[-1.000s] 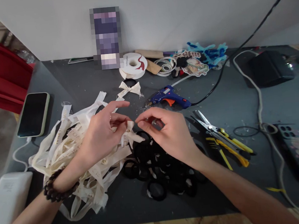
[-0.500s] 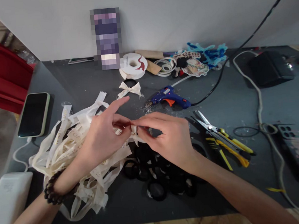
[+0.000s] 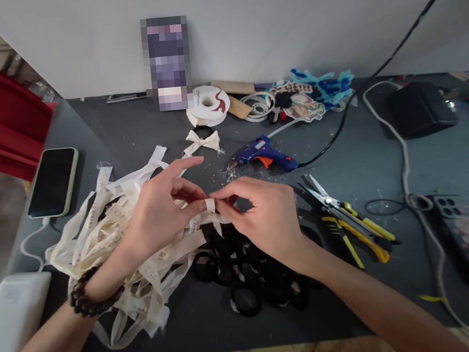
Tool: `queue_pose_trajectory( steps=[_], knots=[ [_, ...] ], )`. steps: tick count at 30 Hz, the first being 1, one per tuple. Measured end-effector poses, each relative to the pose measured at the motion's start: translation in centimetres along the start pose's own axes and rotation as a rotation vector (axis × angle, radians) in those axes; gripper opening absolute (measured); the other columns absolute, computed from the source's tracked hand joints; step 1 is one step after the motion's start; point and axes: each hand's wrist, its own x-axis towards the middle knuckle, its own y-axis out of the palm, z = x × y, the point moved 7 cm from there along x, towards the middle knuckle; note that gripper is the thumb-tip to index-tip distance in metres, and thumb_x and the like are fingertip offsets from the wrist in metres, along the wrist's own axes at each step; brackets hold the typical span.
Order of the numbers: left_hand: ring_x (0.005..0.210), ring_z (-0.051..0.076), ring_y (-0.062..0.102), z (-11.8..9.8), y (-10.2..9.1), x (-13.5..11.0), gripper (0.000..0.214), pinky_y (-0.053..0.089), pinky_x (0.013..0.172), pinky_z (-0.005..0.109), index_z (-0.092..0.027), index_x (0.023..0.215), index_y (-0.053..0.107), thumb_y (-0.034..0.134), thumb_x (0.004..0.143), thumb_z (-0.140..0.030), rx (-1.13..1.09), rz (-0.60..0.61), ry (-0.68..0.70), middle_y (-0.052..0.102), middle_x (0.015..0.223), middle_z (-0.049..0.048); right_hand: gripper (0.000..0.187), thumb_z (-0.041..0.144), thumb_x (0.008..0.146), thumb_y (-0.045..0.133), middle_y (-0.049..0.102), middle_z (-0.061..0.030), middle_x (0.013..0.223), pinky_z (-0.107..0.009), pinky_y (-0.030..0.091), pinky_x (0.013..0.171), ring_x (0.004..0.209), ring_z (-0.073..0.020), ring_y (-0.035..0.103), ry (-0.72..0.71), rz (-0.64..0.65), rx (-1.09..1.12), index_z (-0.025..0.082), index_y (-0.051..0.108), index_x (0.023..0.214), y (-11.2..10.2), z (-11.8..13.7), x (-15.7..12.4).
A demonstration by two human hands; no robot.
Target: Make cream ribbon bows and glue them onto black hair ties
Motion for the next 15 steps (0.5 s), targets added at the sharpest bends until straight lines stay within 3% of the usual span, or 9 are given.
queue_pose_trajectory(
  steps=[3, 6, 10, 15],
  knots=[
    [0.083, 0.019, 0.076, 0.23, 0.03, 0.13, 0.061, 0.063, 0.080, 0.031, -0.023, 0.145, 0.056, 0.076, 0.087, -0.026, -0.036, 0.065, -0.014, 0.078, 0.089, 0.0021, 0.012, 0.016, 0.092, 0.070, 0.077, 0.0021, 0.082, -0.027, 0.049, 0.069, 0.075, -0.0147, 0.071, -0.011, 0.021, -0.032, 0.024, 0.076, 0.085, -0.11, 0.02, -0.04],
    [0.087, 0.020, 0.077, 0.32, -0.51, 0.26, 0.060, 0.063, 0.083, 0.032, -0.022, 0.147, 0.055, 0.073, 0.089, -0.025, -0.001, 0.028, -0.011, 0.079, 0.091, 0.0032, 0.012, 0.015, 0.092, 0.070, 0.076, 0.0021, 0.082, -0.026, 0.048, 0.069, 0.075, -0.0142, 0.071, -0.044, 0.004, -0.044, 0.023, 0.075, 0.085, -0.14, 0.28, -0.10],
    [0.091, 0.020, 0.078, 0.14, -0.69, 0.25, 0.065, 0.063, 0.085, 0.031, -0.018, 0.151, 0.050, 0.069, 0.089, -0.019, 0.040, -0.025, 0.024, 0.080, 0.094, 0.0037, 0.015, 0.012, 0.090, 0.074, 0.080, 0.0012, 0.095, -0.024, 0.052, 0.075, 0.082, -0.0141, 0.074, -0.130, -0.043, 0.007, 0.025, 0.076, 0.099, -0.04, 0.93, -0.19],
    [0.090, 0.019, 0.078, -0.08, -0.03, 0.06, 0.072, 0.062, 0.085, 0.030, -0.014, 0.156, 0.044, 0.065, 0.087, -0.012, 0.094, -0.004, 0.054, 0.082, 0.097, 0.0042, 0.027, 0.012, 0.089, 0.075, 0.081, 0.0009, 0.104, -0.024, 0.053, 0.069, 0.079, -0.0131, 0.075, -0.097, -0.059, -0.020, 0.026, 0.075, 0.112, -0.19, 0.74, -0.08]
  ],
)
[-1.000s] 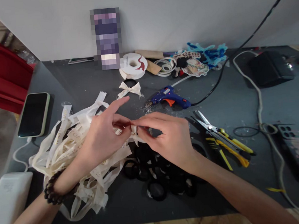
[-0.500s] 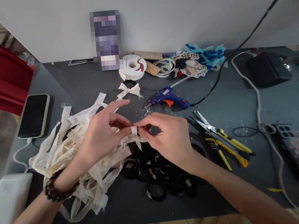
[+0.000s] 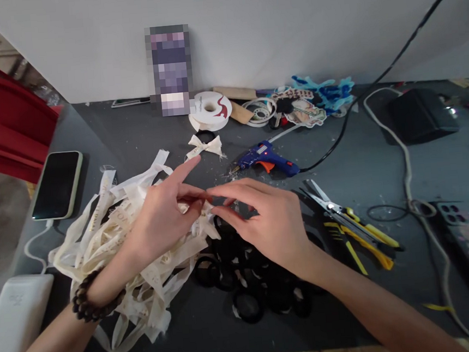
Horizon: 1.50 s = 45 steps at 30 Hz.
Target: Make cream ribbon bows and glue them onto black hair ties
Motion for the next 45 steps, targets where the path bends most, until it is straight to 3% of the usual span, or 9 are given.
queue_pose_trajectory(
  steps=[6, 13, 17, 21, 28, 34, 39, 45],
  knots=[
    [0.086, 0.017, 0.076, -0.2, 0.3, -0.2, 0.078, 0.061, 0.086, 0.031, -0.015, 0.158, 0.039, 0.065, 0.085, -0.008, 0.003, -0.034, 0.037, 0.080, 0.096, 0.0028, 0.021, 0.009, 0.093, 0.069, 0.082, 0.0028, 0.097, -0.026, 0.055, 0.077, 0.087, -0.0144, 0.077, -0.061, 0.018, -0.039, 0.025, 0.079, 0.101, 0.3, 0.1, -0.2],
    [0.084, 0.013, 0.074, 0.2, 0.0, -0.2, 0.075, 0.060, 0.075, 0.026, -0.025, 0.159, 0.037, 0.063, 0.091, -0.009, -0.144, -0.006, 0.028, 0.070, 0.118, 0.0052, 0.020, 0.008, 0.092, 0.065, 0.080, 0.0020, 0.091, -0.025, 0.053, 0.073, 0.078, -0.0129, 0.074, -0.034, 0.005, -0.043, 0.021, 0.078, 0.101, 0.2, 0.1, -0.1],
    [0.084, 0.012, 0.074, 0.0, 0.3, -0.1, 0.076, 0.057, 0.068, 0.023, -0.024, 0.158, 0.036, 0.062, 0.089, -0.006, -0.079, 0.028, 0.046, 0.069, 0.119, 0.0056, 0.021, 0.012, 0.091, 0.068, 0.080, 0.0011, 0.097, -0.026, 0.053, 0.075, 0.081, -0.0142, 0.074, -0.016, 0.051, -0.011, 0.022, 0.077, 0.107, 0.7, 0.0, -0.2],
    [0.083, 0.012, 0.074, -0.3, 0.5, -0.2, 0.076, 0.053, 0.063, 0.022, -0.025, 0.158, 0.037, 0.062, 0.089, -0.005, -0.009, 0.027, 0.074, 0.069, 0.119, 0.0051, 0.020, 0.009, 0.089, 0.067, 0.080, 0.0031, 0.090, -0.025, 0.052, 0.073, 0.080, -0.0144, 0.075, 0.001, 0.054, -0.012, 0.023, 0.077, 0.100, 1.1, -0.1, -0.4],
    [0.091, 0.015, 0.073, 0.1, 0.4, -0.1, 0.072, 0.060, 0.080, 0.029, -0.031, 0.157, 0.039, 0.061, 0.092, -0.008, -0.222, 0.076, 0.082, 0.064, 0.120, 0.0051, 0.026, 0.002, 0.087, 0.068, 0.081, 0.0035, 0.093, -0.022, 0.054, 0.073, 0.079, -0.0126, 0.074, 0.049, 0.061, 0.124, 0.022, 0.077, 0.100, 0.6, -0.6, 0.0],
    [0.092, 0.016, 0.072, 0.7, 0.7, 0.1, 0.062, 0.061, 0.082, 0.031, -0.026, 0.153, 0.044, 0.066, 0.095, -0.020, -0.293, 0.085, 0.020, 0.065, 0.120, 0.0070, 0.023, 0.006, 0.088, 0.070, 0.082, 0.0048, 0.094, -0.021, 0.054, 0.073, 0.078, -0.0112, 0.072, 0.159, 0.053, 0.227, 0.024, 0.079, 0.098, 0.5, -1.3, 0.2],
    [0.090, 0.019, 0.075, 1.1, 0.7, 0.1, 0.063, 0.064, 0.085, 0.035, -0.020, 0.145, 0.052, 0.078, 0.087, -0.027, -0.251, 0.051, -0.090, 0.074, 0.099, 0.0044, 0.023, 0.004, 0.086, 0.068, 0.080, 0.0040, 0.091, -0.024, 0.053, 0.073, 0.078, -0.0127, 0.071, 0.174, -0.001, 0.235, 0.024, 0.076, 0.093, 0.3, -1.5, 0.0],
    [0.084, 0.021, 0.078, 0.9, 0.5, -0.2, 0.065, 0.066, 0.078, 0.033, -0.022, 0.147, 0.052, 0.076, 0.086, -0.026, -0.213, 0.050, -0.128, 0.077, 0.086, 0.0018, 0.013, 0.012, 0.087, 0.070, 0.077, 0.0037, 0.082, -0.026, 0.049, 0.065, 0.071, -0.0133, 0.067, 0.256, 0.032, 0.238, 0.024, 0.073, 0.088, 0.7, -2.0, -0.1]
  ],
)
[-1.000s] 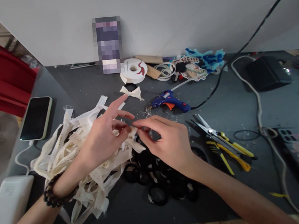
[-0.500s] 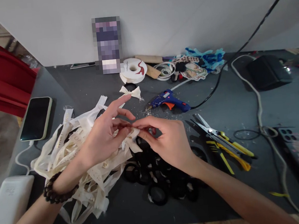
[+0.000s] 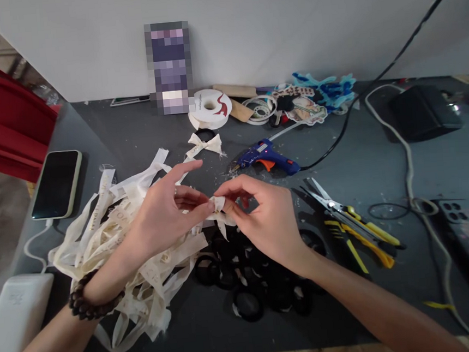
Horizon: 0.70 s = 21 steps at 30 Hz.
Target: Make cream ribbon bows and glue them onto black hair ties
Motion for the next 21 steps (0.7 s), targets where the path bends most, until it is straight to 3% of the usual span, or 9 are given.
queue_pose_trajectory(
  steps=[5, 12, 16, 21],
  knots=[
    [0.086, 0.021, 0.078, -0.7, -0.2, -0.2, 0.064, 0.064, 0.080, 0.032, -0.022, 0.147, 0.050, 0.070, 0.087, -0.019, 0.100, -0.040, 0.041, 0.077, 0.088, 0.0016, 0.012, 0.012, 0.087, 0.068, 0.073, 0.0035, 0.077, -0.024, 0.047, 0.063, 0.068, -0.0127, 0.063, 0.013, 0.082, 0.006, 0.023, 0.069, 0.082, 0.6, -0.2, 0.2],
    [0.089, 0.019, 0.071, -0.9, 0.7, -0.3, 0.066, 0.057, 0.078, 0.032, -0.020, 0.159, 0.033, 0.056, 0.097, -0.019, 0.225, 0.128, 0.142, 0.074, 0.101, 0.0053, 0.016, 0.007, 0.084, 0.068, 0.074, 0.0033, 0.083, -0.024, 0.047, 0.066, 0.072, -0.0130, 0.065, -0.032, 0.113, -0.030, 0.023, 0.068, 0.087, 0.9, -0.1, 0.0],
    [0.091, 0.019, 0.070, -0.7, 0.8, -0.3, 0.066, 0.056, 0.077, 0.031, -0.020, 0.159, 0.032, 0.055, 0.097, -0.018, 0.261, 0.109, 0.145, 0.073, 0.106, 0.0067, 0.023, 0.005, 0.084, 0.068, 0.078, 0.0034, 0.092, -0.023, 0.050, 0.068, 0.077, -0.0132, 0.070, -0.073, 0.105, -0.006, 0.024, 0.072, 0.095, 0.8, 0.6, -0.2],
    [0.087, 0.019, 0.070, -1.0, 1.1, -0.5, 0.069, 0.057, 0.075, 0.032, -0.018, 0.160, 0.029, 0.056, 0.096, -0.020, 0.289, 0.046, 0.154, 0.073, 0.103, 0.0066, 0.017, 0.008, 0.087, 0.065, 0.078, 0.0024, 0.088, -0.024, 0.053, 0.068, 0.075, -0.0141, 0.070, -0.082, 0.080, -0.045, 0.023, 0.071, 0.092, 0.8, 0.6, -0.2]
  ],
)
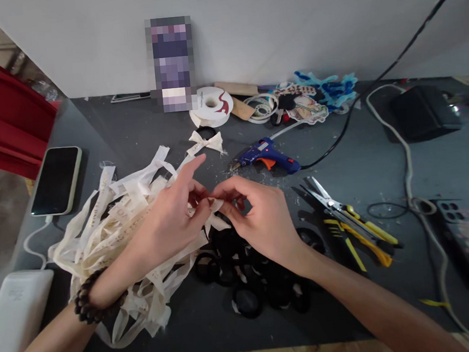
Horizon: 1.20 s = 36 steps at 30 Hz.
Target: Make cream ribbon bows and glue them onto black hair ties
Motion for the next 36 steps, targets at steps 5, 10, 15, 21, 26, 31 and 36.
queue_pose_trajectory(
  steps=[5, 10, 15, 21, 26, 31, 36],
  knots=[
    [0.090, 0.021, 0.074, 0.0, -0.3, 0.0, 0.075, 0.060, 0.082, 0.035, -0.019, 0.160, 0.031, 0.062, 0.091, -0.020, 0.004, -0.078, -0.030, 0.075, 0.100, 0.0055, 0.021, 0.008, 0.087, 0.062, 0.079, 0.0020, 0.091, -0.026, 0.055, 0.072, 0.078, -0.0149, 0.072, 0.018, -0.015, 0.010, 0.024, 0.072, 0.095, -0.1, -0.3, 0.0],
    [0.087, 0.022, 0.077, 0.3, -0.2, 0.1, 0.082, 0.062, 0.082, 0.035, -0.018, 0.160, 0.032, 0.069, 0.087, -0.022, -0.096, -0.042, -0.095, 0.079, 0.093, 0.0031, 0.019, 0.007, 0.084, 0.064, 0.077, 0.0030, 0.085, -0.025, 0.054, 0.070, 0.076, -0.0139, 0.070, 0.051, -0.021, 0.028, 0.023, 0.071, 0.091, -0.2, -0.6, 0.1],
    [0.080, 0.019, 0.078, 0.4, -0.5, 0.1, 0.078, 0.062, 0.077, 0.031, -0.020, 0.157, 0.039, 0.073, 0.086, -0.021, -0.172, -0.066, -0.141, 0.080, 0.085, 0.0001, 0.015, 0.010, 0.086, 0.065, 0.076, 0.0026, 0.083, -0.026, 0.052, 0.068, 0.072, -0.0139, 0.069, 0.079, -0.008, 0.041, 0.023, 0.070, 0.090, -0.1, -0.8, 0.2],
    [0.083, 0.022, 0.078, -0.1, -1.4, -0.1, 0.072, 0.061, 0.081, 0.035, -0.019, 0.154, 0.044, 0.068, 0.086, -0.016, 0.073, -0.144, -0.111, 0.080, 0.088, 0.0013, 0.011, 0.013, 0.088, 0.064, 0.075, 0.0016, 0.081, -0.026, 0.053, 0.067, 0.071, -0.0147, 0.069, 0.063, -0.006, 0.024, 0.023, 0.069, 0.090, 0.0, -0.6, 0.0],
    [0.090, 0.022, 0.078, -0.4, -1.5, -0.3, 0.056, 0.061, 0.082, 0.034, -0.021, 0.147, 0.050, 0.064, 0.093, -0.021, 0.070, -0.143, -0.072, 0.080, 0.096, 0.0035, 0.010, 0.015, 0.090, 0.065, 0.076, 0.0010, 0.084, -0.026, 0.054, 0.071, 0.076, -0.0155, 0.070, 0.089, -0.026, 0.063, 0.024, 0.070, 0.091, 0.0, -0.9, -0.1],
    [0.089, 0.022, 0.078, 0.3, -1.2, -0.2, 0.060, 0.062, 0.083, 0.034, -0.021, 0.148, 0.049, 0.071, 0.093, -0.029, -0.067, -0.101, -0.139, 0.080, 0.095, 0.0031, 0.007, 0.017, 0.090, 0.067, 0.075, 0.0016, 0.082, -0.025, 0.053, 0.069, 0.073, -0.0144, 0.069, 0.138, -0.033, 0.079, 0.023, 0.069, 0.092, 0.0, -1.4, 0.0],
    [0.082, 0.021, 0.079, -0.1, -1.3, -0.2, 0.061, 0.062, 0.084, 0.034, -0.023, 0.147, 0.051, 0.072, 0.089, -0.020, -0.063, -0.147, -0.119, 0.079, 0.085, -0.0010, 0.005, 0.019, 0.092, 0.066, 0.075, 0.0022, 0.083, -0.024, 0.052, 0.068, 0.073, -0.0131, 0.068, 0.125, -0.011, 0.098, 0.023, 0.069, 0.091, 0.2, -1.3, -0.1]
  ],
)
